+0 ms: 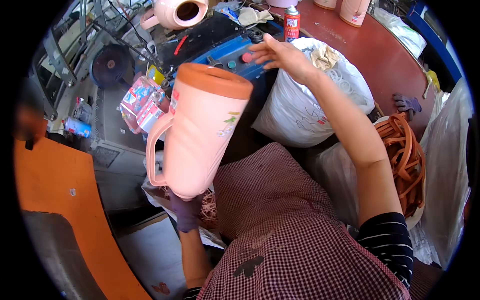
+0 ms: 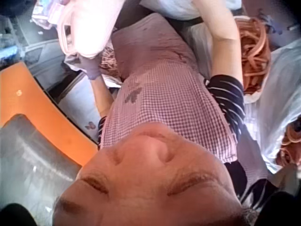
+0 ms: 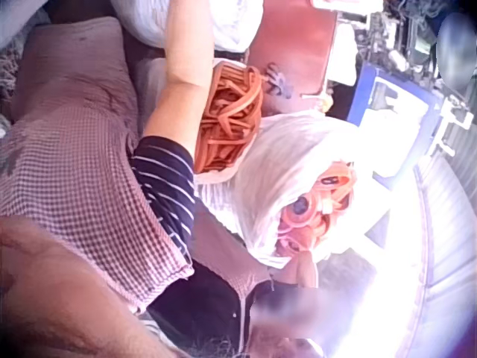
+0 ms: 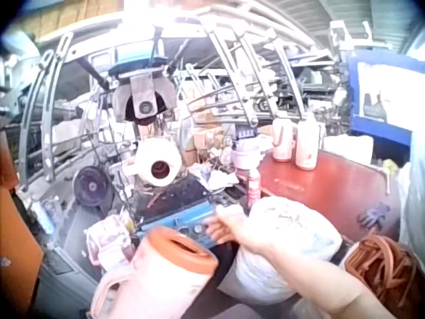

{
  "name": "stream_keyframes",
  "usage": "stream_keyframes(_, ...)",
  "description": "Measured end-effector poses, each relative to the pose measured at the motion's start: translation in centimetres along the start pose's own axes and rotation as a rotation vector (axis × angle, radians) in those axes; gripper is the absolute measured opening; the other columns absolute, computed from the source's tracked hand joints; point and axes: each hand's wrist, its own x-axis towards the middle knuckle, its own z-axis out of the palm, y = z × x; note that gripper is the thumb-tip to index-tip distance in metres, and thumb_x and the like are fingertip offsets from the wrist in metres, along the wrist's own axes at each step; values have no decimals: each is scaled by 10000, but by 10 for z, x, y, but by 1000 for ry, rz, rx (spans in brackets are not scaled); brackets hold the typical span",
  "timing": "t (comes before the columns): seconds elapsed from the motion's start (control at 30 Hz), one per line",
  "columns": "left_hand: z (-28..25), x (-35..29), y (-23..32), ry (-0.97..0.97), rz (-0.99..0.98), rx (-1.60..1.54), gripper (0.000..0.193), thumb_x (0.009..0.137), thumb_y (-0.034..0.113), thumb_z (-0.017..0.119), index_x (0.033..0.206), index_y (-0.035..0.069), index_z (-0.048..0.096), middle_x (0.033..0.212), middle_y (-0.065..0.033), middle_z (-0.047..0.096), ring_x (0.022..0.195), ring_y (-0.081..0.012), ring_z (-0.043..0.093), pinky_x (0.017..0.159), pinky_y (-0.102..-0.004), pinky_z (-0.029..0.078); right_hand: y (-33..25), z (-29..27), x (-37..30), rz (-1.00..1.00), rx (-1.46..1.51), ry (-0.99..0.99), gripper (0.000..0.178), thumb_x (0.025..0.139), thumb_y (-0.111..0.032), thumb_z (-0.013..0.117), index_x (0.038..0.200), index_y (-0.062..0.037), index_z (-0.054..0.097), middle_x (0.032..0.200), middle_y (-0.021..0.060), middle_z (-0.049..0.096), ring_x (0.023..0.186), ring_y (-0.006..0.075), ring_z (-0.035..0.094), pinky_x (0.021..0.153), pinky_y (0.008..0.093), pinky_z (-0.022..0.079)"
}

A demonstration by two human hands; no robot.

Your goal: The person repeatedly picks up pink plastic pitcher bodies and orange handles, attaches the handles to the bodies, and places the assembled units on a nearby table. The person also wipes the interior of the pitcher bodies with a cloth and applies small labels to the exterior before continuing the assembly loop.

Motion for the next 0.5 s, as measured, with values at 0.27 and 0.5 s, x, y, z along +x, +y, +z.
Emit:
stream_keyframes(0.27, 12, -11, 20, -94, -120, -311, 820, 652, 127, 863, 1311, -33, 403, 1260, -161, 560, 1128, -245, 580, 954, -359, 477, 13, -38, -11, 72, -89, 4, 724, 963, -626, 363, 1296, -17, 572, 1302, 144, 586, 1230, 260, 530, 1051, 414, 376)
stream_keyframes(0.5, 3, 13, 47, -46, -221, -550, 564, 807, 22, 706, 1304, -37, 445, 1265, -155, 564, 1124, -231, 578, 930, -346, 495, 14, -6, 8, 47, 179, -118, 643, 977, -569, 381, 1388, -89, 501, 1398, 102, 492, 1331, 210, 390, 1091, 378, 298)
